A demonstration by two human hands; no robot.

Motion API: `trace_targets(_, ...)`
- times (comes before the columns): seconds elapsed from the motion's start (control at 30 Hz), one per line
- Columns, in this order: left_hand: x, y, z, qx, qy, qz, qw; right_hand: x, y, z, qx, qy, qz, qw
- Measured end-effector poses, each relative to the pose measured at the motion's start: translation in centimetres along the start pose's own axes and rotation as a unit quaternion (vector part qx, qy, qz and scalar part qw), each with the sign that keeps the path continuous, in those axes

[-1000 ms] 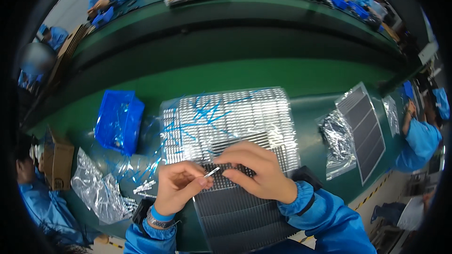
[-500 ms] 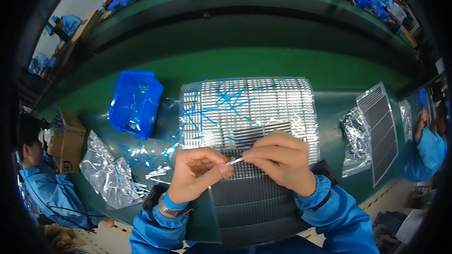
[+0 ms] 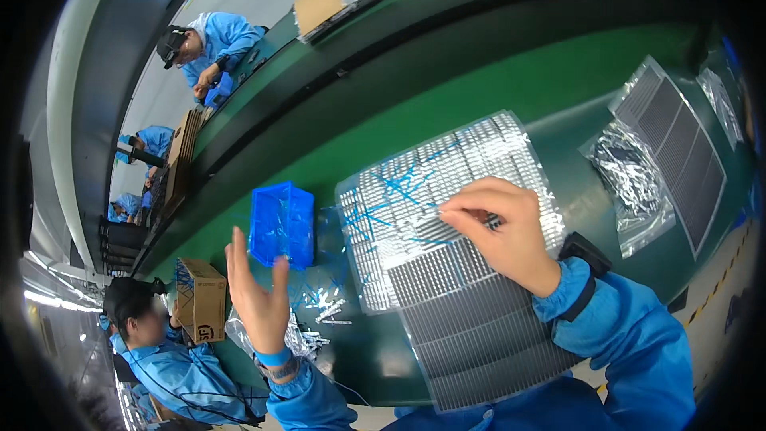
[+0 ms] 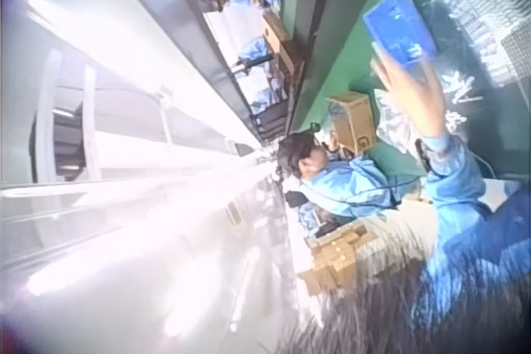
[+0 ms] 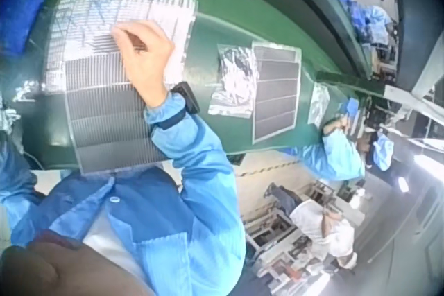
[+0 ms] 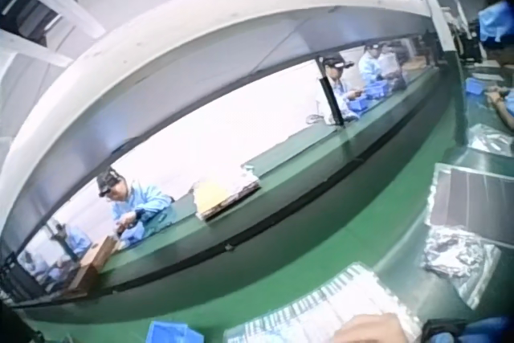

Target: Assembling electronic LED strips into a large rectangular grid panel at a manufacturing workstation.

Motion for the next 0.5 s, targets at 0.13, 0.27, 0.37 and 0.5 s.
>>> trace_targets(0.13, 4.5, 0.1, 0.0, -0.120, -0.079, -0.078, 0.987, 2.5, 0.2, -0.1, -0.013, -0.095, -0.071, 0.993)
trace_targets(0.27, 8.6, -3.7, 1.2, -0.240, -0.191, 0.059, 0.950, 2.8, 0.9, -0.6, 0.011, -0.130, -0.172, 0.976)
trace_targets(0.37, 10.8, -7.2, 3.0, -0.283, -0.238, 0.117, 0.922, 2.1, 0.6, -1.3, -0.027, -0.138, -0.146, 0.979)
trace_targets(0.5, 11.0, -9.5, 4.2, -0.275, -0.247, 0.147, 0.917, 1.8, 0.5, -1.8, -0.096, -0.168, -0.074, 0.978)
Point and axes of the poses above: each hand's wrist, its own z-axis away from the middle knuckle, its own y-axis out of the back of the hand, x = y × z, the point moved 7 cm from there along -z, towards the middle knuckle, and after that the axes turned 13 degrees about -z, right-handed, at the moved point
